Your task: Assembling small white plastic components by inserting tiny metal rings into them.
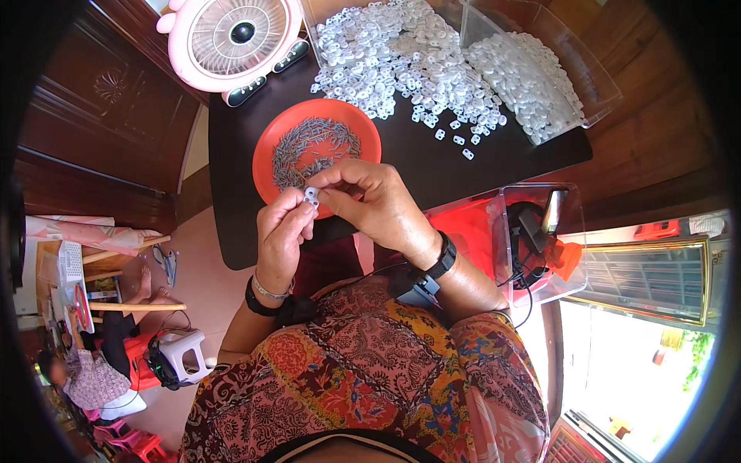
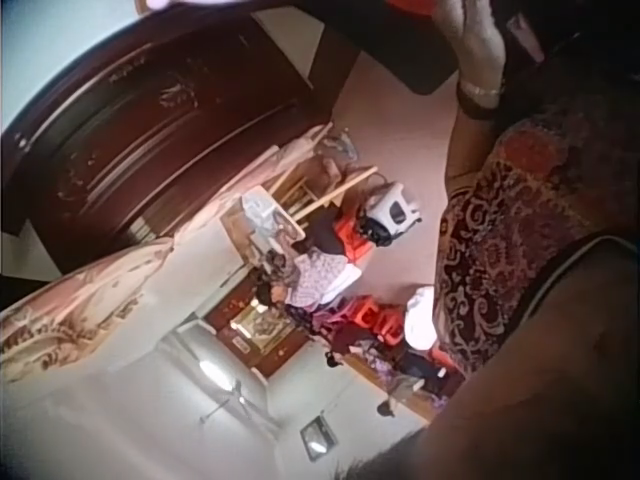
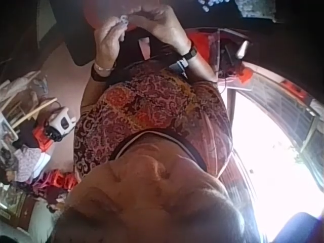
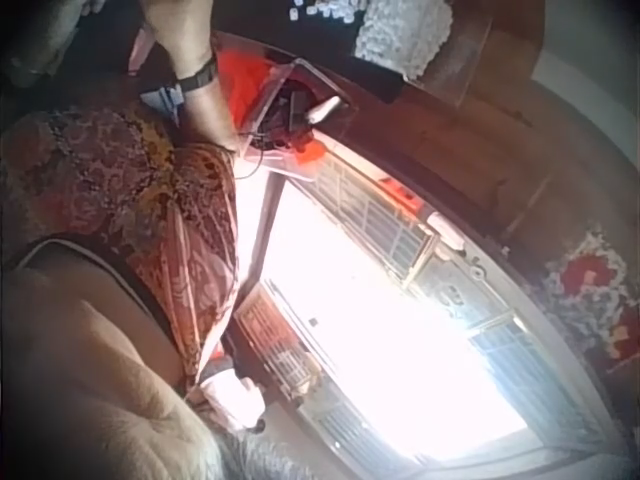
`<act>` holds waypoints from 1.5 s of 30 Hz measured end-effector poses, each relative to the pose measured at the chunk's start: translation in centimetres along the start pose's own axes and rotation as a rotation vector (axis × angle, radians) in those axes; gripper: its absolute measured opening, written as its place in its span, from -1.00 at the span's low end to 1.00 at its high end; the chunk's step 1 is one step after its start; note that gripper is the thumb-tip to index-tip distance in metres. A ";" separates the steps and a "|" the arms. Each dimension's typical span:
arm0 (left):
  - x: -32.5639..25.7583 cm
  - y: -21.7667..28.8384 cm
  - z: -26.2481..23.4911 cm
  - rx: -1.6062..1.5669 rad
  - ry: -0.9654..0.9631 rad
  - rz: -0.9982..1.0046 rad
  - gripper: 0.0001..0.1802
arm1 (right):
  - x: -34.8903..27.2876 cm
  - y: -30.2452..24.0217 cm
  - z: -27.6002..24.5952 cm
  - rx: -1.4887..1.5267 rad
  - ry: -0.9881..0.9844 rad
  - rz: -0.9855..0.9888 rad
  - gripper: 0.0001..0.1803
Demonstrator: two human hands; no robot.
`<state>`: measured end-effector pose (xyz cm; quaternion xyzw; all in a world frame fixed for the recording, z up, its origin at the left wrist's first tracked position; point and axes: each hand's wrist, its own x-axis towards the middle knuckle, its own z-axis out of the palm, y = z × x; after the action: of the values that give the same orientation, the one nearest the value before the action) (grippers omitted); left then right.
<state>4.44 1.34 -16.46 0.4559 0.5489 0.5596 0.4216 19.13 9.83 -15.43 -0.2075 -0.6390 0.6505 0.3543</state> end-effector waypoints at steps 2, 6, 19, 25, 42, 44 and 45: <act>0.0 -0.2 0.0 -0.011 0.000 -0.001 -0.78 | 0.1 -0.2 -0.2 -0.041 -0.031 0.006 -0.83; -0.1 -0.3 0.2 -0.056 0.013 -0.006 -0.80 | 0.0 0.3 0.0 -0.108 -0.023 -0.031 -0.81; 0.2 -0.8 0.7 -0.181 0.002 -0.063 -0.69 | -0.1 0.1 -0.6 -0.391 -0.060 -0.294 -0.62; 0.2 -0.5 1.4 -0.244 0.074 -0.083 -0.76 | -0.5 -0.1 0.1 -0.450 -0.052 -0.253 -0.59; -0.3 -1.0 1.2 -0.213 0.061 -0.046 -0.71 | -0.9 0.7 0.6 -0.645 0.038 -0.447 -0.78; -0.4 -0.7 1.4 -0.250 0.050 -0.047 -0.72 | -1.0 0.6 0.5 -0.656 0.039 -0.464 -0.79; -0.4 -0.6 1.5 -0.269 0.062 -0.050 -0.72 | -1.1 0.4 0.5 -0.667 0.039 -0.480 -0.81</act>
<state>6.00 1.29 -17.08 0.3639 0.4929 0.6312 0.4756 19.43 8.76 -16.02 -0.1681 -0.8382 0.3025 0.4215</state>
